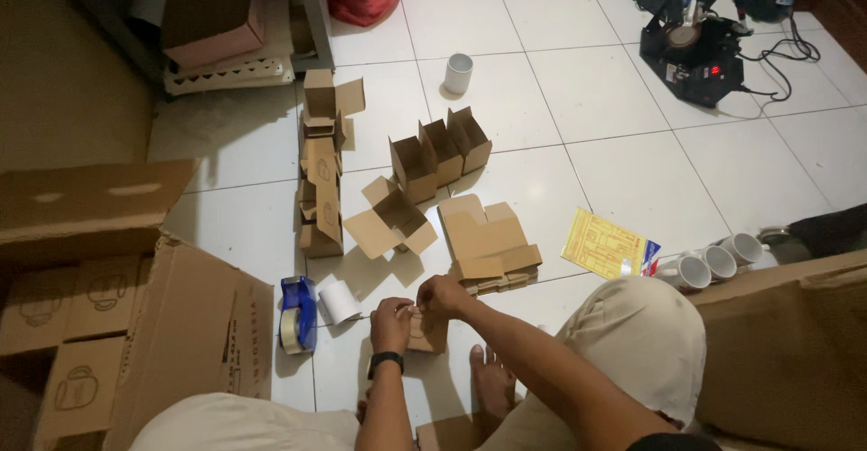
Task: The person sits on the floor and packs white ceramic mugs into small cardboard boxes. They wrap each mug in a white protective sleeve before placing it inside a box and closing the flaps. The person handles the mugs and boxes one at a time, stacking the finished packages.
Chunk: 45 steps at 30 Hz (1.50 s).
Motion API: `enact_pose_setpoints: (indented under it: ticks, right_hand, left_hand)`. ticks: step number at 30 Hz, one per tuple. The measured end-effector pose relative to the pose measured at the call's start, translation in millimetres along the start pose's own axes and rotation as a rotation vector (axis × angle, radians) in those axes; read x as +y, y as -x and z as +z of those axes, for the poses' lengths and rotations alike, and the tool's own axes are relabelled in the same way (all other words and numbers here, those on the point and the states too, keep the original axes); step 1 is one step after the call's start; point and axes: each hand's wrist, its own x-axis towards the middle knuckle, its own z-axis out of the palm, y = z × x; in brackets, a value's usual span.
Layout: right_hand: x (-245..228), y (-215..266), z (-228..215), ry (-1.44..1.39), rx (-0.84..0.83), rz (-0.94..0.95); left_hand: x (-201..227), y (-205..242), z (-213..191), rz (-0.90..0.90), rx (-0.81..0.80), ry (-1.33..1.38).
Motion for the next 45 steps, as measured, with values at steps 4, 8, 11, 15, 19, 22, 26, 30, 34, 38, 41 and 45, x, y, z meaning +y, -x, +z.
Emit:
enact_pose_setpoints:
  ticks: [4, 8, 11, 15, 19, 22, 26, 30, 34, 38, 41, 45]
  right_hand:
    - [0, 7, 1, 0.006, 0.010, -0.042]
    - [-3, 8, 1, 0.080, 0.008, -0.033]
    - [2, 8, 0, 0.130, 0.052, 0.047]
    - [11, 12, -9, 0.213, -0.050, 0.042]
    - [26, 11, -15, 0.018, -0.135, 0.064]
    - [33, 11, -15, -0.058, -0.125, 0.104]
    - [36, 11, -14, -0.141, -0.136, 0.144]
    - [39, 8, -10, -0.112, -0.141, 0.133]
    - [35, 6, -12, -0.044, -0.128, 0.129]
    - [23, 21, -7, 0.171, -0.075, -0.112]
    - [4, 38, 7, 0.464, -0.284, -0.091]
    - [-3, 35, 22, 0.773, -0.285, -0.256]
  left_hand:
    - [-5, -2, 3, -0.141, -0.018, 0.128]
    - [-8, -4, 8, -0.193, -0.023, 0.256]
    - [-6, 0, 5, -0.203, -0.039, 0.359]
    - [-8, 2, 7, -0.270, -0.056, 0.290]
    - [-4, 6, 9, -0.304, -0.028, 0.345]
    - [-1, 9, 7, -0.292, -0.015, 0.365]
    - [2, 16, 4, -0.263, -0.004, 0.427]
    - [5, 21, 3, -0.282, -0.016, 0.405]
    - [2, 26, 6, -0.289, -0.006, 0.469]
    - [0, 28, 12, -0.245, 0.018, 0.471]
    - [2, 28, 13, -0.241, 0.025, 0.458]
    - [-2, 21, 20, -0.232, 0.035, 0.441]
